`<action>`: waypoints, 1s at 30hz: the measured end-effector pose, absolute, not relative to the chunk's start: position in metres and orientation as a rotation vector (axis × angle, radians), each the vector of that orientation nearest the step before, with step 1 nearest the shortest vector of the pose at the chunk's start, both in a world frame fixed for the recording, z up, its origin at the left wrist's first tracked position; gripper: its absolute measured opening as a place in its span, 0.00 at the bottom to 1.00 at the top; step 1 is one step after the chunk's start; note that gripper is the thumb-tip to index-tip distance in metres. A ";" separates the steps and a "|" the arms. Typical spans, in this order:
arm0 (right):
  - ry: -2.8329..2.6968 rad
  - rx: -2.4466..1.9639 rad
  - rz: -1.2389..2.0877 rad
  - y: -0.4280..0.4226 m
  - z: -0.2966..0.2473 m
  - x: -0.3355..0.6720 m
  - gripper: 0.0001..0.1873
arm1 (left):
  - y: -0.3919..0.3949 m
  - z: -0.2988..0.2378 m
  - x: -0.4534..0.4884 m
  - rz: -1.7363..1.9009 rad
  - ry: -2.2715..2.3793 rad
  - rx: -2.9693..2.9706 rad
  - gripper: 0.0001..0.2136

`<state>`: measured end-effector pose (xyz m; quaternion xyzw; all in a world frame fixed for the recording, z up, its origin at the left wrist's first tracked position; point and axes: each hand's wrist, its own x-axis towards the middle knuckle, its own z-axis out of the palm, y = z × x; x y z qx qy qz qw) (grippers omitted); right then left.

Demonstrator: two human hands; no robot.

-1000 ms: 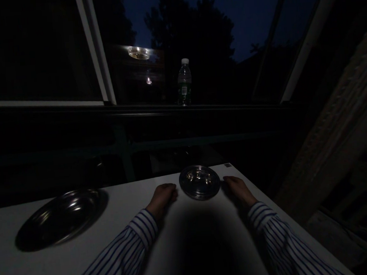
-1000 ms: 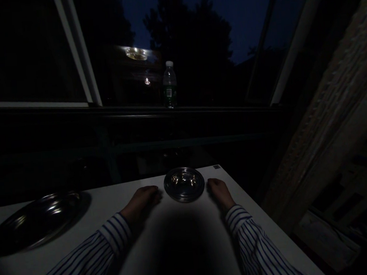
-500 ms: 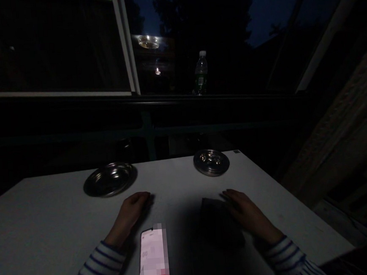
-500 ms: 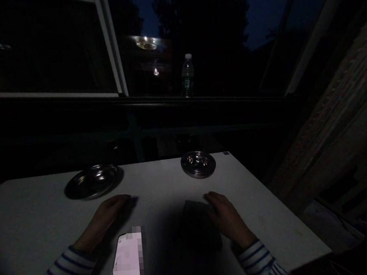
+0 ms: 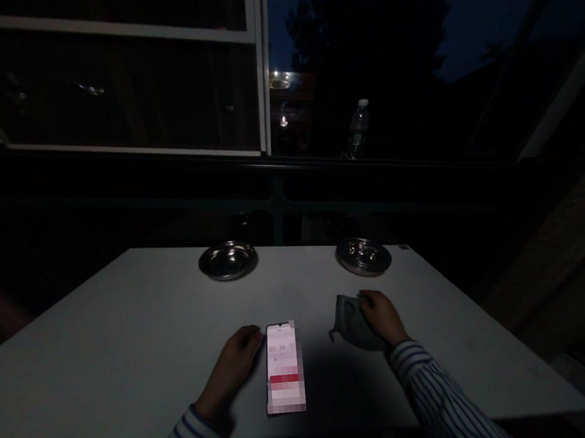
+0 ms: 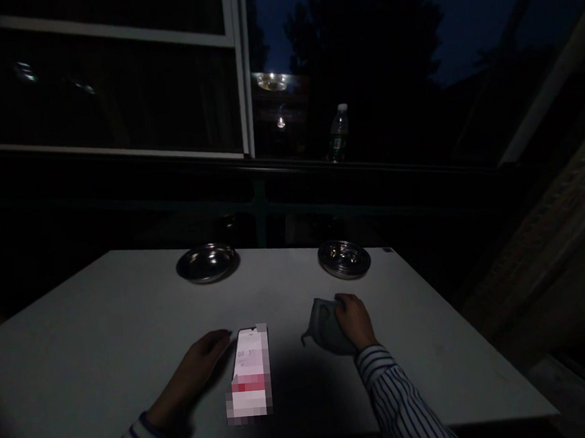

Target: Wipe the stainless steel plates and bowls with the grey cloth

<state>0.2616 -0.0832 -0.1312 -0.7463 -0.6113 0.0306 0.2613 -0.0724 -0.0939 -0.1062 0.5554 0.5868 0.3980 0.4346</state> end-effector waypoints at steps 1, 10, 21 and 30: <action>-1.636 -2.025 0.077 -0.082 -0.129 0.260 0.19 | -0.097 -0.106 -0.071 1.001 1.466 1.374 0.12; -1.721 -1.703 0.358 -0.109 -0.112 0.188 0.19 | -0.117 -0.106 -0.054 1.013 1.439 1.322 0.15; -1.946 -1.681 0.598 -0.101 -0.140 0.133 0.21 | -0.116 -0.118 -0.038 1.036 1.417 1.280 0.16; -1.977 -1.897 0.350 -0.087 -0.188 0.145 0.20 | -0.088 -0.111 -0.041 0.966 1.297 1.380 0.13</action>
